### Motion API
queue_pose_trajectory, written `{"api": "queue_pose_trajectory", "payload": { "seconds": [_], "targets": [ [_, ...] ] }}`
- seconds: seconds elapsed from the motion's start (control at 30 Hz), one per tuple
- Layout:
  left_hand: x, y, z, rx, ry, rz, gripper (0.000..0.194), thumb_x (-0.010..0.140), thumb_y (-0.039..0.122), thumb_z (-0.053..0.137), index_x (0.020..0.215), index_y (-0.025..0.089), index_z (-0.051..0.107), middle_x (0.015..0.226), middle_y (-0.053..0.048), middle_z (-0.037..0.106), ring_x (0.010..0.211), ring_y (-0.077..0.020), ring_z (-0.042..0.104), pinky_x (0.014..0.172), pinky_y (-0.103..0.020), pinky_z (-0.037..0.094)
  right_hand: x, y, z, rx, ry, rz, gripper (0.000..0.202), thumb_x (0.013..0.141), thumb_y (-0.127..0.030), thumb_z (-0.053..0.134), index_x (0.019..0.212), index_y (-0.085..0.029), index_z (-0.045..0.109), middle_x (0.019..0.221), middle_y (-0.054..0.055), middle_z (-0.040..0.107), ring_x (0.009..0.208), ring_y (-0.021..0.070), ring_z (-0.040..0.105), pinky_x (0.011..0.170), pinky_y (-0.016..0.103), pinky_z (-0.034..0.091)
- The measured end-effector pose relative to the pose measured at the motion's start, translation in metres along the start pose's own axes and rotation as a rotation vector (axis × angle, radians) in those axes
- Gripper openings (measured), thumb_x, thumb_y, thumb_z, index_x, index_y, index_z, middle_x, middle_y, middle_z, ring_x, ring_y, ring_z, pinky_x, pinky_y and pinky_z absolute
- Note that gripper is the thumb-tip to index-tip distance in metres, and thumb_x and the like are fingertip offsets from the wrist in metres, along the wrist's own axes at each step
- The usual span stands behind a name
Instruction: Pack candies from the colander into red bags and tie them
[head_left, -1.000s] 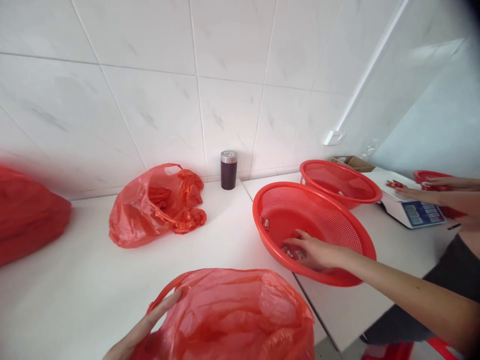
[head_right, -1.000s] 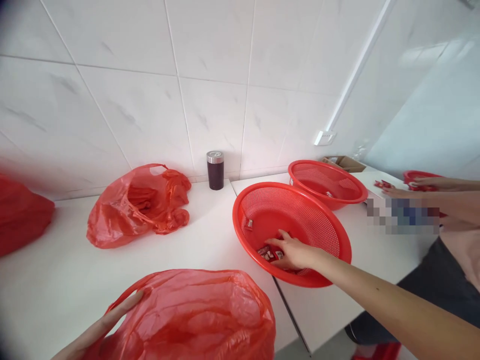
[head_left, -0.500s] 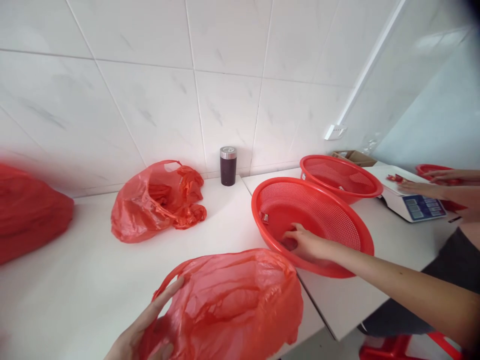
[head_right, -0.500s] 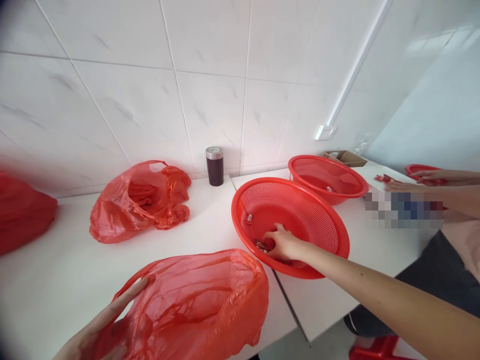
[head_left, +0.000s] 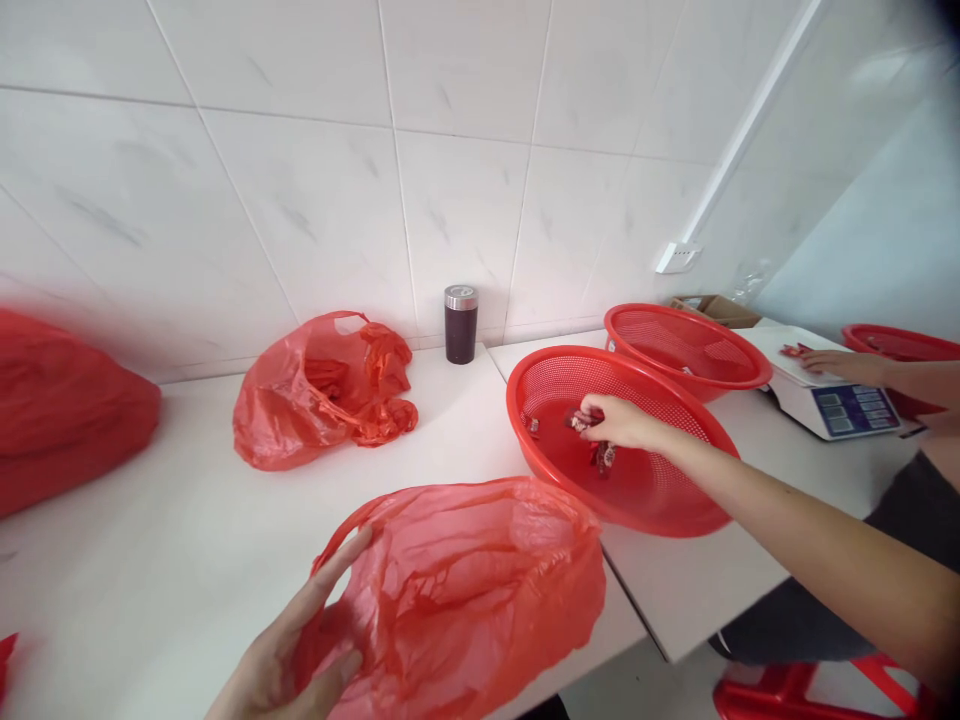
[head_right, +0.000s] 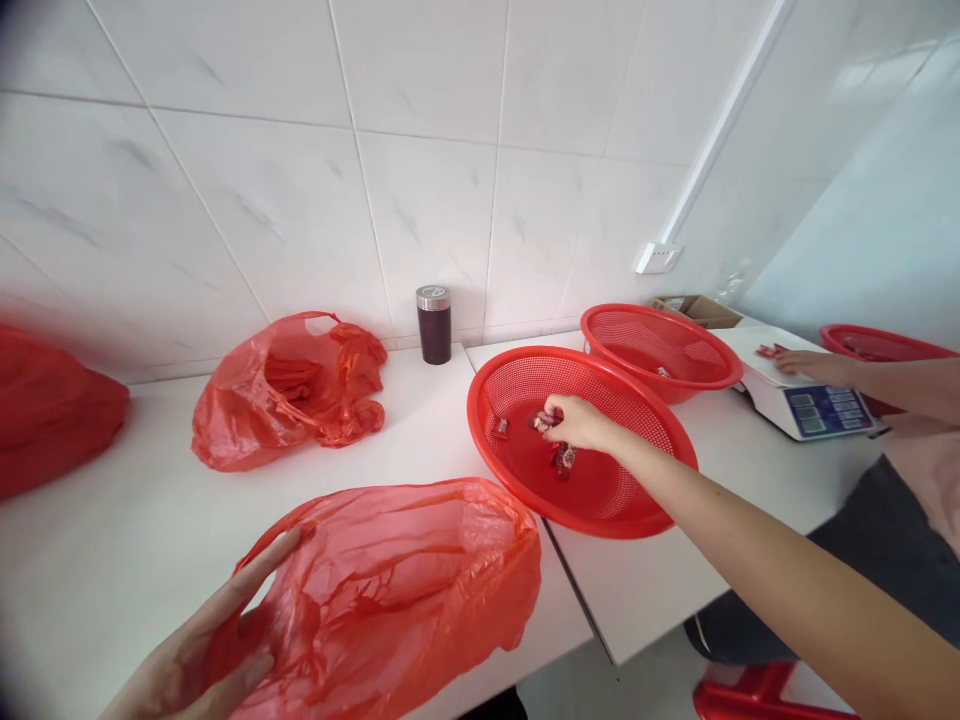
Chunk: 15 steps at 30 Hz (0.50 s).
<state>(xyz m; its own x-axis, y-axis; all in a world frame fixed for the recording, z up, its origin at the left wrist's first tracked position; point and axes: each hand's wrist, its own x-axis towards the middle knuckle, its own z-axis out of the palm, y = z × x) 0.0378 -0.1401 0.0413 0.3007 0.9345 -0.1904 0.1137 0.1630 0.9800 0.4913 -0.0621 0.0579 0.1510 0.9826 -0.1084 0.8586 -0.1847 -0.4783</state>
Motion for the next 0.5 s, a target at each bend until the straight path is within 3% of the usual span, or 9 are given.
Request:
{"api": "queue_pose_trajectory", "payload": {
  "seconds": [0.1, 0.2, 0.27, 0.33, 0.43, 0.5],
  "targets": [
    [0.001, 0.004, 0.005, 0.038, -0.039, 0.006, 0.067, 0.080, 0.040, 0.067, 0.142, 0.035, 0.044, 0.115, -0.004, 0.068, 0.096, -0.0204, 0.065, 0.084, -0.026, 0.054, -0.018, -0.041, -0.028, 0.220, 0.035, -0.101, 0.023, 0.077, -0.033, 0.065, 0.079, -0.022, 0.046, 0.082, -0.001, 0.058, 0.074, 0.0156, 0.060, 0.064, 0.027, 0.050],
    [0.004, 0.010, 0.014, 0.058, -0.087, -0.002, 0.075, 0.080, 0.035, 0.067, 0.147, 0.033, 0.034, 0.092, -0.001, 0.068, 0.072, -0.0144, 0.060, 0.076, -0.024, 0.053, -0.049, -0.105, -0.030, 0.379, 0.027, -0.311, 0.021, 0.079, -0.034, 0.067, 0.090, -0.024, 0.052, 0.091, 0.000, 0.060, 0.083, 0.0166, 0.061, 0.074, 0.030, 0.053],
    [0.006, 0.012, 0.020, 0.043, -0.111, 0.010, 0.079, 0.081, 0.033, 0.067, 0.149, 0.034, 0.028, 0.083, 0.000, 0.064, 0.063, -0.0119, 0.051, 0.066, -0.021, 0.050, -0.070, -0.143, -0.011, 0.420, 0.015, -0.507, 0.021, 0.081, -0.030, 0.066, 0.098, -0.024, 0.055, 0.099, 0.001, 0.061, 0.088, 0.0166, 0.062, 0.079, 0.031, 0.054],
    [0.008, 0.013, 0.025, 0.012, -0.131, 0.021, 0.081, 0.083, 0.033, 0.065, 0.151, 0.033, 0.022, 0.073, 0.002, 0.057, 0.060, -0.0116, 0.046, 0.059, -0.020, 0.045, -0.087, -0.166, 0.020, 0.329, -0.013, -0.694, 0.018, 0.081, -0.025, 0.065, 0.097, -0.025, 0.058, 0.116, 0.004, 0.057, 0.093, 0.0179, 0.061, 0.081, 0.032, 0.055],
    [0.009, 0.010, 0.026, -0.017, -0.124, 0.011, 0.084, 0.085, 0.032, 0.062, 0.153, 0.031, 0.014, 0.067, 0.003, 0.051, 0.058, -0.0119, 0.045, 0.058, -0.021, 0.044, -0.100, -0.169, 0.071, 0.025, -0.096, -0.831, 0.025, 0.086, -0.015, 0.054, 0.103, -0.031, 0.063, 0.134, 0.002, 0.050, 0.114, 0.0255, 0.055, 0.086, 0.038, 0.054],
    [0.009, 0.008, 0.024, -0.015, -0.097, 0.011, 0.084, 0.085, 0.033, 0.062, 0.153, 0.031, 0.013, 0.067, 0.003, 0.051, 0.059, -0.0120, 0.046, 0.059, -0.022, 0.046, -0.101, -0.161, 0.092, -0.078, -0.150, -0.851, 0.031, 0.088, -0.015, 0.052, 0.106, -0.036, 0.065, 0.139, -0.003, 0.048, 0.123, 0.0283, 0.049, 0.085, 0.039, 0.055]
  ]
}}
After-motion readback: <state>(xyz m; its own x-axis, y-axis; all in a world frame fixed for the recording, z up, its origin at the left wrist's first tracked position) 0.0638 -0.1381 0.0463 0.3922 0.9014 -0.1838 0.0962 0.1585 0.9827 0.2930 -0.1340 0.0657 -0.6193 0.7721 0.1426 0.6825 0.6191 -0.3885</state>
